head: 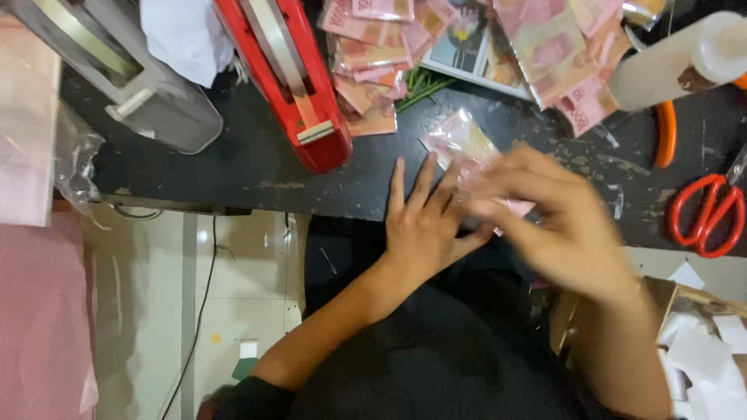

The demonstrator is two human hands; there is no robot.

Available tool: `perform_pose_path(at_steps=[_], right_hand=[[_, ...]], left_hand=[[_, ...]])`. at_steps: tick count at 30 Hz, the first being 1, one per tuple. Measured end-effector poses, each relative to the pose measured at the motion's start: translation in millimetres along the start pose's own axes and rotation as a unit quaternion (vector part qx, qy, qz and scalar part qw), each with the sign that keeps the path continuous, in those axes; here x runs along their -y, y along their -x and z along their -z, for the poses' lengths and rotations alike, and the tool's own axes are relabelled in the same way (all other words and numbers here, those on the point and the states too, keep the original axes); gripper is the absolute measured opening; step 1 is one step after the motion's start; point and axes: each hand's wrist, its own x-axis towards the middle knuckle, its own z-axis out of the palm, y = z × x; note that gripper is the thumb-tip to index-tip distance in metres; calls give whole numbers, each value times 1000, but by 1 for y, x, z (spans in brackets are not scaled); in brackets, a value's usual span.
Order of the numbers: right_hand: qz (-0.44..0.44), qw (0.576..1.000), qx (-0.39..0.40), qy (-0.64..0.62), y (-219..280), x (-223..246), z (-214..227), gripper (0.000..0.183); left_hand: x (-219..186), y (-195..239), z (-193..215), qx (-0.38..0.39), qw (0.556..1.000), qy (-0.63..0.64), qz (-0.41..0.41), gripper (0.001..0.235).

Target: The person places individual banknotes into small plastic sleeves and seals them using adhesive tape by hand.

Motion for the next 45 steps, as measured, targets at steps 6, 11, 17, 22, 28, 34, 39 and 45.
perform_pose_path(at_steps=[6, 11, 17, 22, 28, 34, 39, 45], right_hand=[[-121, 988, 42, 83, 60, -80, 7, 7], [-65, 985, 4, 159, 42, -82, -4, 6], [-53, 978, 78, 186, 29, -85, 2, 10], [-54, 972, 104, 206, 27, -91, 2, 12], [-38, 971, 89, 219, 26, -85, 0, 15], [-11, 966, 55, 251, 27, -82, -9, 16], [-40, 939, 22, 341, 26, -86, -12, 28], [-100, 917, 24, 386, 39, -100, -2, 48]], left_hand=[[-3, 2, -5, 5, 1000, -13, -22, 57], [-3, 0, -3, 28, 999, -12, -16, 54], [-2, -1, -2, 7, 1000, -17, -16, 53], [-3, -3, -2, 1, 1000, -19, -20, 53], [-3, -4, -2, 1, 1000, -16, -17, 53], [0, 1, -6, 24, 999, -14, -20, 57], [-1, 1, -5, 42, 999, -13, -18, 59], [-5, -6, 0, 36, 998, -40, -37, 55]])
